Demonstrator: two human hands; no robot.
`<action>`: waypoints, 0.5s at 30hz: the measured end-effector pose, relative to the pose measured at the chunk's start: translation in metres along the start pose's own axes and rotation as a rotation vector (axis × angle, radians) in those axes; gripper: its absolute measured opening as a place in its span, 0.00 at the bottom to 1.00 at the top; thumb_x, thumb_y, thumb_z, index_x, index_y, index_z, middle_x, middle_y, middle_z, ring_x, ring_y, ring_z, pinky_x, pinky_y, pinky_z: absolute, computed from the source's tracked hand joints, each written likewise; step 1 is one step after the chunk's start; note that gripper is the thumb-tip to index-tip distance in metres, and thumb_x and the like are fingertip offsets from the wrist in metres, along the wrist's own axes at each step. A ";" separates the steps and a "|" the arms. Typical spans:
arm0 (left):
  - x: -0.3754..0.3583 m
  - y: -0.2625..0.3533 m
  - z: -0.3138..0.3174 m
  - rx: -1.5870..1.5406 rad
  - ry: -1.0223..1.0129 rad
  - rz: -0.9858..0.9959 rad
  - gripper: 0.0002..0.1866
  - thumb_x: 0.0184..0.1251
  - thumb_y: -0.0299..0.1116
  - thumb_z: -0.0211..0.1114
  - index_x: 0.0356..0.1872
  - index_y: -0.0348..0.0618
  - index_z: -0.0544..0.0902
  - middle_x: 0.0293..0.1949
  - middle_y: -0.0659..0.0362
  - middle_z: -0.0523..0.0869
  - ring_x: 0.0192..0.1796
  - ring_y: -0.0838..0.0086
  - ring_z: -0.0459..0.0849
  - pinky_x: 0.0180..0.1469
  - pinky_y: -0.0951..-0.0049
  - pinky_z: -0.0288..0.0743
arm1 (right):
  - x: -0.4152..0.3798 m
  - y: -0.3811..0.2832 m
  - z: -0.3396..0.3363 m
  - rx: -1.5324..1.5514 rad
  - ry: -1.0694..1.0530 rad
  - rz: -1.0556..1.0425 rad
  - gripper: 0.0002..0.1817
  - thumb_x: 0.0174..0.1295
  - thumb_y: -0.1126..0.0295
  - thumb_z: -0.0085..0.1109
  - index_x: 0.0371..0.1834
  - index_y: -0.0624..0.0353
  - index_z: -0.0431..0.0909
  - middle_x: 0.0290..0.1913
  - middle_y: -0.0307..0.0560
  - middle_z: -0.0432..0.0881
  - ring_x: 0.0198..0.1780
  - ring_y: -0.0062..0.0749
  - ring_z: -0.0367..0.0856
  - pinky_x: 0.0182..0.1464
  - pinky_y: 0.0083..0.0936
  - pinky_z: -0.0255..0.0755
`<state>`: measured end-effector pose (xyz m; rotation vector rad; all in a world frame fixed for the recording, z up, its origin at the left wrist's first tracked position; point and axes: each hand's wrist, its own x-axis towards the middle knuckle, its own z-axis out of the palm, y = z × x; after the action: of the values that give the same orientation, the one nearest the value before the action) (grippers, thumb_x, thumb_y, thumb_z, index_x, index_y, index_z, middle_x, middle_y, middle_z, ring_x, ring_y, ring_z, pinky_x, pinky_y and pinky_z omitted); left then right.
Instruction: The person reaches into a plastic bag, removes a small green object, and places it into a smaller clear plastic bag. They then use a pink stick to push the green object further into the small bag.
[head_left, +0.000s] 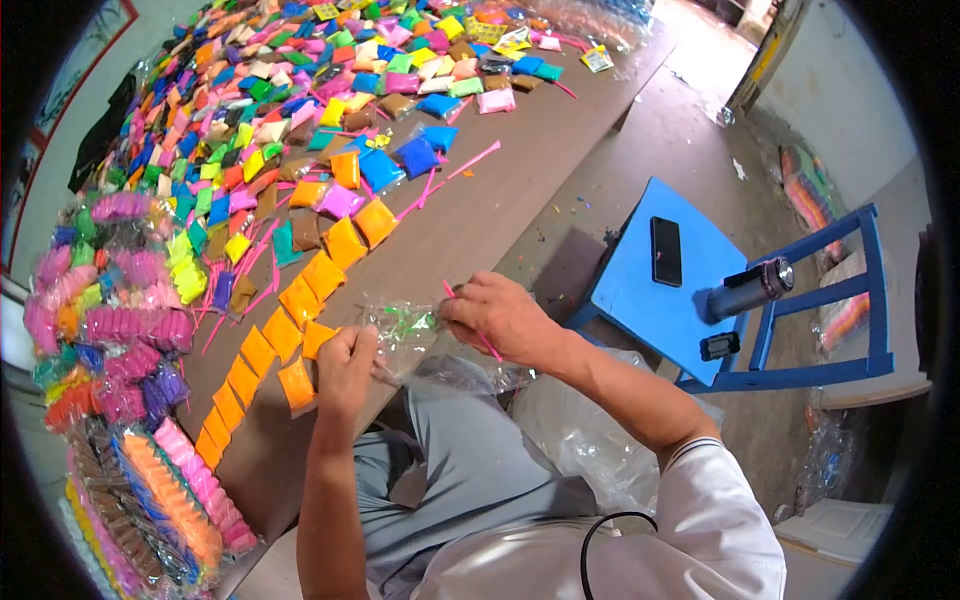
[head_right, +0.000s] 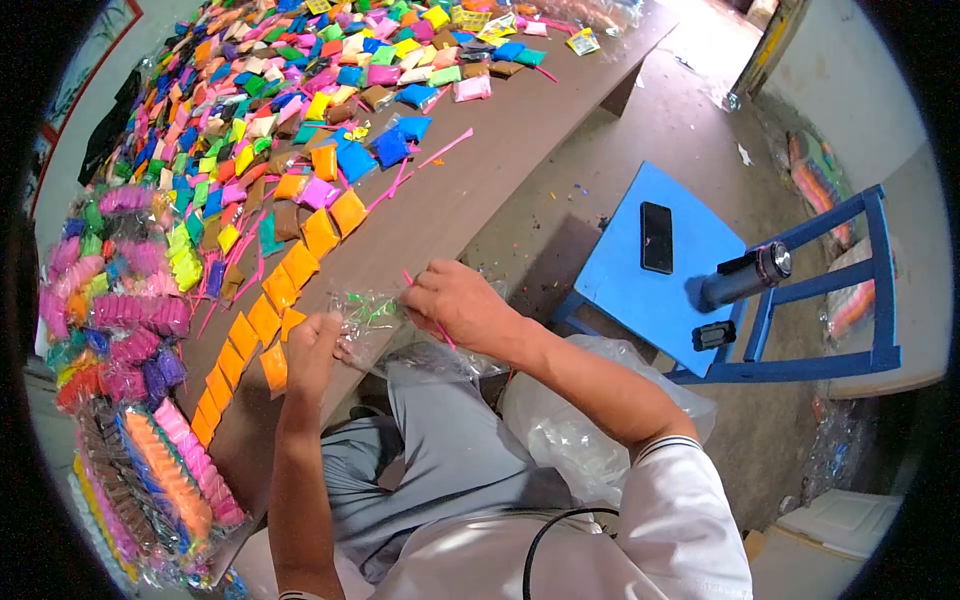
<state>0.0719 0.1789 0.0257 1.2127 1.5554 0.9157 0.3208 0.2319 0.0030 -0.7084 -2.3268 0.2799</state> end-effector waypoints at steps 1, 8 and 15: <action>0.000 -0.004 -0.001 0.000 0.002 -0.005 0.17 0.75 0.38 0.56 0.33 0.31 0.81 0.25 0.62 0.80 0.27 0.83 0.75 0.30 0.79 0.70 | -0.002 0.000 -0.001 -0.002 -0.001 -0.001 0.12 0.54 0.71 0.66 0.40 0.61 0.80 0.34 0.44 0.77 0.39 0.38 0.76 0.41 0.32 0.73; -0.005 -0.009 -0.003 0.025 0.044 0.005 0.15 0.74 0.35 0.56 0.34 0.32 0.81 0.25 0.62 0.81 0.29 0.83 0.77 0.31 0.79 0.72 | -0.013 -0.018 -0.027 0.958 0.257 0.755 0.14 0.70 0.68 0.49 0.51 0.64 0.78 0.40 0.40 0.80 0.42 0.27 0.76 0.48 0.27 0.71; -0.003 -0.011 -0.002 0.025 0.013 0.021 0.15 0.75 0.36 0.53 0.35 0.34 0.80 0.26 0.62 0.82 0.29 0.82 0.78 0.34 0.78 0.72 | -0.012 -0.047 -0.020 1.298 0.348 0.784 0.14 0.70 0.69 0.49 0.55 0.62 0.74 0.42 0.40 0.80 0.43 0.23 0.76 0.49 0.23 0.72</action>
<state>0.0672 0.1730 0.0165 1.2453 1.5710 0.9218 0.3218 0.1865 0.0292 -0.7924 -1.0246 1.6356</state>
